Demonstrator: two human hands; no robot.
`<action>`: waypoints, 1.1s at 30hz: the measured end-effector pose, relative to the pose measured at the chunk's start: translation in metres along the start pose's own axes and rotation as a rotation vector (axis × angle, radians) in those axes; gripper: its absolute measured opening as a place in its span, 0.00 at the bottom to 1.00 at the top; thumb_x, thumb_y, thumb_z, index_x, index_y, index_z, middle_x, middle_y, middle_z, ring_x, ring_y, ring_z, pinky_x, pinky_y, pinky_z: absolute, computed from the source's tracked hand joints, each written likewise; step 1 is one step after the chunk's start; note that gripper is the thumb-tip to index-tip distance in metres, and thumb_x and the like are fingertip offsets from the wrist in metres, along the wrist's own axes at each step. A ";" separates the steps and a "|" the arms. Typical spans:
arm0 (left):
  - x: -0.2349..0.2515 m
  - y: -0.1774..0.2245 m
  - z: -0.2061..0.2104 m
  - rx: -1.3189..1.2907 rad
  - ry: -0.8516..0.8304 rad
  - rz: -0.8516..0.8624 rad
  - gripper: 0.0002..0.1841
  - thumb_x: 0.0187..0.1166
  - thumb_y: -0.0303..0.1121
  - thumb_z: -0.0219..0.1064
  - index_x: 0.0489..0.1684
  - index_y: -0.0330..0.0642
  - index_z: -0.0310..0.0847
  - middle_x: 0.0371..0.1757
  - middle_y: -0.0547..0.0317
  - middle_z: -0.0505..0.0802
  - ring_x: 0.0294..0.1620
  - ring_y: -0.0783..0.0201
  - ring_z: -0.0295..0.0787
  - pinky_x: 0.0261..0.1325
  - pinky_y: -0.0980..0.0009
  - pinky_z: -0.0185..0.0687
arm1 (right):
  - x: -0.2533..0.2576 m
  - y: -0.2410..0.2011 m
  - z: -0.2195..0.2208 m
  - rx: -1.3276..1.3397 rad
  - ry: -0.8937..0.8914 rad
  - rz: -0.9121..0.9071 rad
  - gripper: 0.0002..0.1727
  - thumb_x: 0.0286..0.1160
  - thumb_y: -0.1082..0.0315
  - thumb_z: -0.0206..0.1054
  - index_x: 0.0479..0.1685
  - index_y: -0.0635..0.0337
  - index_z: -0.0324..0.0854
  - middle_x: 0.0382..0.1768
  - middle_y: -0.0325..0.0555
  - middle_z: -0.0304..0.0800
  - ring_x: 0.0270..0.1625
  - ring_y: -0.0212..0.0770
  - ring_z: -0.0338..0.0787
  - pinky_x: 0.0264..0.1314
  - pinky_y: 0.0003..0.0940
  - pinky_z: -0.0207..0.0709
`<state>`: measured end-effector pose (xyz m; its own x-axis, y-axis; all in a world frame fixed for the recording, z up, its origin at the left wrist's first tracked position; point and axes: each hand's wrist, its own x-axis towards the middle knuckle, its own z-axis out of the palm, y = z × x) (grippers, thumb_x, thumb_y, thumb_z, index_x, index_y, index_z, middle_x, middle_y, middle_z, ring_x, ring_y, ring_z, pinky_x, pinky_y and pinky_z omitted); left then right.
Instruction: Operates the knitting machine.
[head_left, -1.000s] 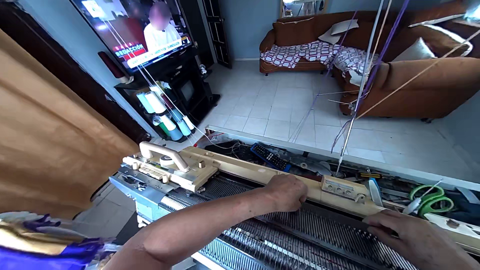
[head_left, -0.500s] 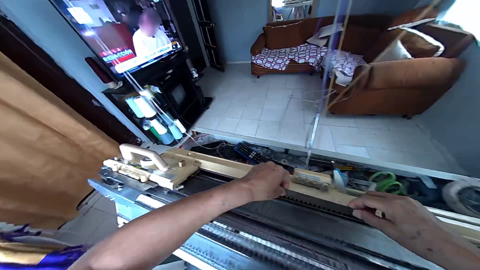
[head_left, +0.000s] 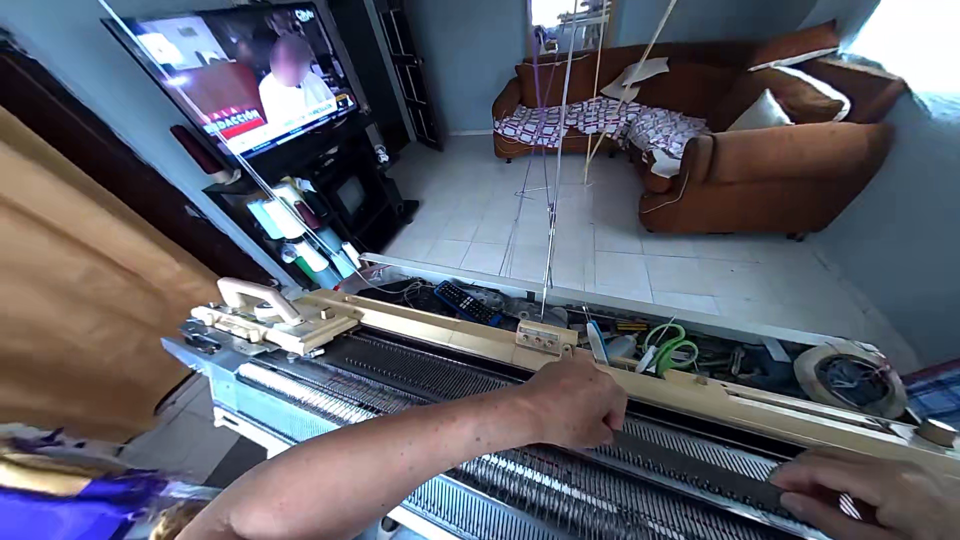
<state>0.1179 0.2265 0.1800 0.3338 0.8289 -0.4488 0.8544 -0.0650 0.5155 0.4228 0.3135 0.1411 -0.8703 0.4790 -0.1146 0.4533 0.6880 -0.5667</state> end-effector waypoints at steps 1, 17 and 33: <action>0.000 0.001 0.001 -0.001 -0.005 -0.009 0.10 0.81 0.26 0.66 0.53 0.31 0.88 0.52 0.40 0.92 0.57 0.43 0.88 0.62 0.40 0.76 | 0.000 0.001 0.002 0.002 -0.002 -0.003 0.13 0.81 0.70 0.66 0.49 0.72 0.90 0.45 0.69 0.92 0.44 0.65 0.93 0.48 0.62 0.84; 0.008 -0.011 0.009 -0.002 -0.042 -0.046 0.10 0.82 0.26 0.65 0.53 0.32 0.88 0.52 0.41 0.92 0.57 0.43 0.87 0.61 0.40 0.76 | 0.009 0.007 0.018 -0.009 0.020 0.004 0.13 0.81 0.69 0.66 0.49 0.72 0.90 0.46 0.70 0.92 0.45 0.68 0.93 0.50 0.66 0.82; 0.037 -0.003 -0.001 -0.017 0.069 -0.063 0.10 0.82 0.30 0.66 0.52 0.34 0.88 0.51 0.44 0.93 0.56 0.48 0.89 0.64 0.45 0.78 | 0.016 0.053 0.012 -0.204 0.268 -0.071 0.12 0.75 0.61 0.66 0.41 0.57 0.93 0.37 0.50 0.95 0.35 0.52 0.94 0.37 0.56 0.86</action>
<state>0.1277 0.2576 0.1627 0.2511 0.8673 -0.4297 0.8656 -0.0026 0.5007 0.4309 0.3508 0.0996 -0.8317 0.5339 0.1527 0.4464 0.8063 -0.3880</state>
